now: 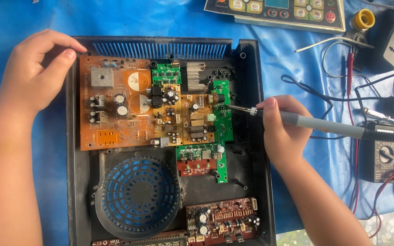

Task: Soldering or desoldering electronic components on a circuit board using a soldering iron.

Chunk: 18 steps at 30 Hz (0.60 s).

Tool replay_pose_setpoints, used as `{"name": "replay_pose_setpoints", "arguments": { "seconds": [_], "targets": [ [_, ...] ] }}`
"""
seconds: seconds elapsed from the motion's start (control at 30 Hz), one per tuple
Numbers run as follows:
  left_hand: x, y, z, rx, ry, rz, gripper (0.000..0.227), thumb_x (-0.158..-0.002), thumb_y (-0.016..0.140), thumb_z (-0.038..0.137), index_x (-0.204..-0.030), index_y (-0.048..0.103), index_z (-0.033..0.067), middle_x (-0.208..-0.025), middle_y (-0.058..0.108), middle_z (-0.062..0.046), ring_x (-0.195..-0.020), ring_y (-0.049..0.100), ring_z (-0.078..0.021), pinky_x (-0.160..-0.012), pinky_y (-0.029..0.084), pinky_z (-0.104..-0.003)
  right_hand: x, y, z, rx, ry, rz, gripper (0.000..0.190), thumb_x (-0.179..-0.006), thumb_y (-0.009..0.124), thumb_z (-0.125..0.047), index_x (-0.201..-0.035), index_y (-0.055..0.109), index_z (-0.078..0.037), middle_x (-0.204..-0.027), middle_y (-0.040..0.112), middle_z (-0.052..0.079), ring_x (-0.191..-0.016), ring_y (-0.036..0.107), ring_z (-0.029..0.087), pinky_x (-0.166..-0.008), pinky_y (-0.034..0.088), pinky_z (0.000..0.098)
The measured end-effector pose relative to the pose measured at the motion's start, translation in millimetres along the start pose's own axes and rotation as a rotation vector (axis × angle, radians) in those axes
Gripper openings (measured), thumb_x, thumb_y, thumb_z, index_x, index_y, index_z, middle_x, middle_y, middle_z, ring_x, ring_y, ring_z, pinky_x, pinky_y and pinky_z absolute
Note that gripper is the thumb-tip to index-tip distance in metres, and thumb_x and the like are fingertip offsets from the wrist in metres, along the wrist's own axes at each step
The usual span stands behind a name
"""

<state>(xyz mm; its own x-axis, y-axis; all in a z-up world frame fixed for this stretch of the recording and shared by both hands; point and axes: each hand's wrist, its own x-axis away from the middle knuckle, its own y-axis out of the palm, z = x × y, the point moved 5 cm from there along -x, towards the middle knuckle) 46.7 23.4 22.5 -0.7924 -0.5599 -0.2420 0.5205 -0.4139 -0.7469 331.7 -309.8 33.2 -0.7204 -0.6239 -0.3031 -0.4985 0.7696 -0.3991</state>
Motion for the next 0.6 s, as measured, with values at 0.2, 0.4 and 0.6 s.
{"name": "replay_pose_setpoints", "arguments": {
  "seconds": [0.2, 0.4, 0.6],
  "targets": [
    [0, -1, 3, -0.004, 0.021, 0.002, 0.02, -0.112, 0.053, 0.002, -0.121, 0.07, 0.0004, -0.122, 0.068, -0.015, -0.118, 0.062, -0.0305, -0.098, 0.046, -0.043, 2, 0, 0, 0.024, -0.002, 0.012, 0.037, -0.107, 0.057, -0.035, -0.085, 0.068, -0.007, -0.059, 0.046, -0.004, -0.059, 0.044, 0.008, -0.063, 0.034, 0.0239],
    [-2, -3, 10, 0.016, 0.01, 0.004, 0.02, -0.11, 0.052, 0.003, -0.118, 0.07, 0.0028, -0.12, 0.069, -0.012, -0.116, 0.062, -0.028, -0.098, 0.046, -0.042, 2, -1, 1, 0.052, -0.002, 0.011, 0.034, -0.107, 0.059, -0.032, -0.088, 0.07, -0.006, -0.062, 0.052, -0.002, -0.062, 0.048, 0.009, -0.066, 0.037, 0.0243],
    [-3, -3, 12, 0.02, 0.005, 0.007, 0.02, -0.11, 0.051, 0.005, -0.118, 0.069, 0.0033, -0.119, 0.069, -0.011, -0.115, 0.063, -0.0274, -0.097, 0.046, -0.041, 2, 0, 1, 0.064, -0.006, 0.006, 0.034, -0.107, 0.059, -0.033, -0.089, 0.07, -0.007, -0.064, 0.054, -0.002, -0.064, 0.05, 0.009, -0.068, 0.039, 0.0245]
  ]
}}
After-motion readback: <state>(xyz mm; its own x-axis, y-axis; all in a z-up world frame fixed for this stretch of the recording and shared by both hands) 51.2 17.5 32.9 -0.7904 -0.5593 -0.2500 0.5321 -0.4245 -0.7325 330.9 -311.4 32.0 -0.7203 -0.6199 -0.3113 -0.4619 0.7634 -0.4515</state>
